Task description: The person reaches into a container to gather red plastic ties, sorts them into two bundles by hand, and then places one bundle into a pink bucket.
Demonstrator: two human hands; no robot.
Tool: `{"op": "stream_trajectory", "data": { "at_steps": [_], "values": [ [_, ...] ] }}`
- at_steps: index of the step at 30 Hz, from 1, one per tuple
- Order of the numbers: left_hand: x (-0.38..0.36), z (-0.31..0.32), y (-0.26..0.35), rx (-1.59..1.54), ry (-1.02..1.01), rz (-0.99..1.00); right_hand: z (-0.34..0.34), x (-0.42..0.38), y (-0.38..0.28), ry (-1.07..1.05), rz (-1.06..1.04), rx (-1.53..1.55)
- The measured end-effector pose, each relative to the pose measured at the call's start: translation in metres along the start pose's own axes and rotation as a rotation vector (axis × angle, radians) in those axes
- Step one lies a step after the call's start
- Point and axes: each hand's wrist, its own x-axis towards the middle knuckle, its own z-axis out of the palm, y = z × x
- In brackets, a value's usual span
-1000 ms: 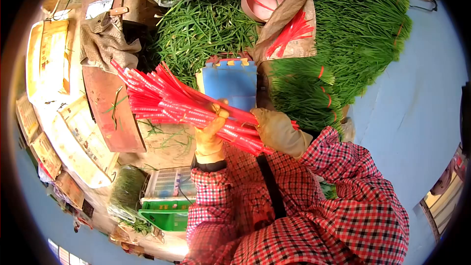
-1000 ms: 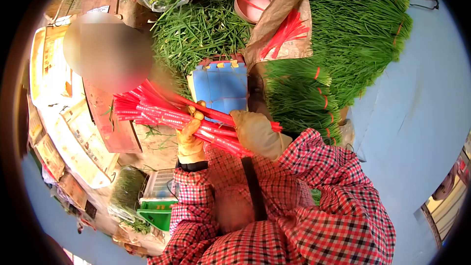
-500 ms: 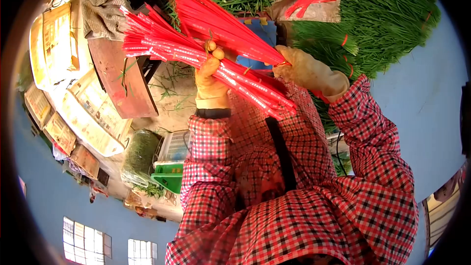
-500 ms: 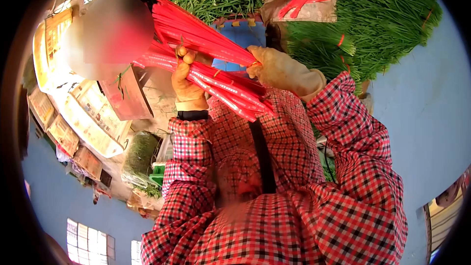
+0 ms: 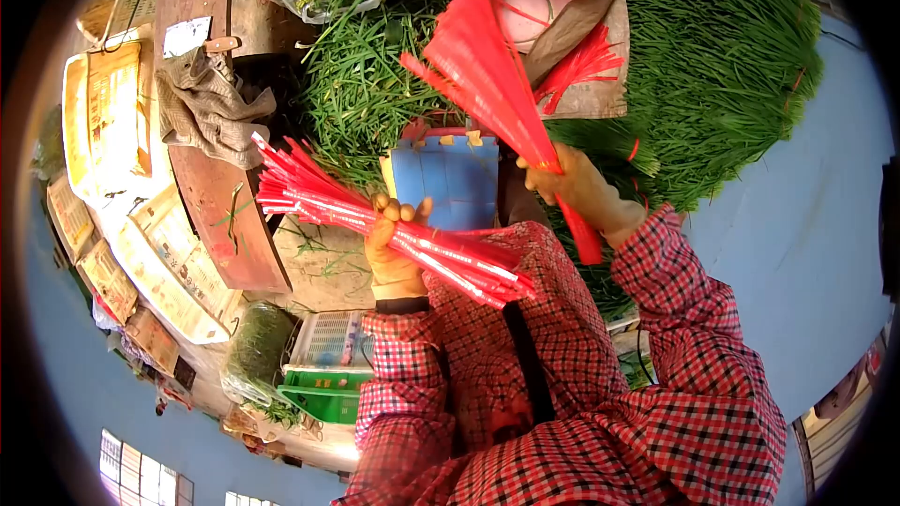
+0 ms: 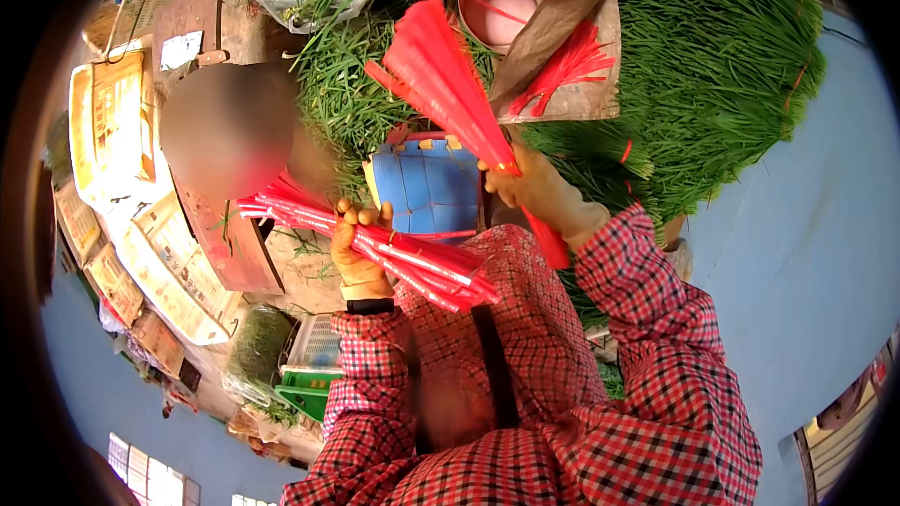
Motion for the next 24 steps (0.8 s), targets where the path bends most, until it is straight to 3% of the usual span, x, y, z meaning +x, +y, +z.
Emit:
{"op": "stream_trajectory", "data": {
  "at_steps": [4,8,12,15,16,18,19,20,24],
  "values": [
    [-0.003,0.011,-0.002,0.184,0.071,-0.101,-0.001,0.041,0.002,0.126,0.093,0.502],
    [-0.014,0.024,-0.008,0.251,0.208,-0.169,-0.005,0.062,0.012,0.216,0.173,0.622],
    [-0.021,0.032,-0.016,0.258,0.203,-0.209,-0.027,0.083,0.018,0.189,0.214,0.607],
    [-0.028,0.021,-0.024,0.213,0.15,-0.18,-0.035,0.11,0.01,0.311,0.208,0.524],
    [-0.04,0.025,-0.022,0.256,0.221,-0.193,-0.025,0.118,0.009,0.328,0.236,0.494],
    [-0.055,0.034,-0.023,0.335,0.366,-0.224,-0.037,0.136,0.029,0.28,0.036,0.411],
    [-0.049,0.031,-0.029,0.332,0.378,-0.229,-0.042,0.137,0.017,0.286,0.075,0.429],
    [-0.044,0.036,-0.032,0.176,0.346,-0.226,-0.043,0.13,0.005,0.27,0.151,0.404],
    [-0.031,0.039,-0.047,0.258,0.337,-0.222,-0.036,0.068,-0.006,0.12,0.18,0.283]
  ]
}}
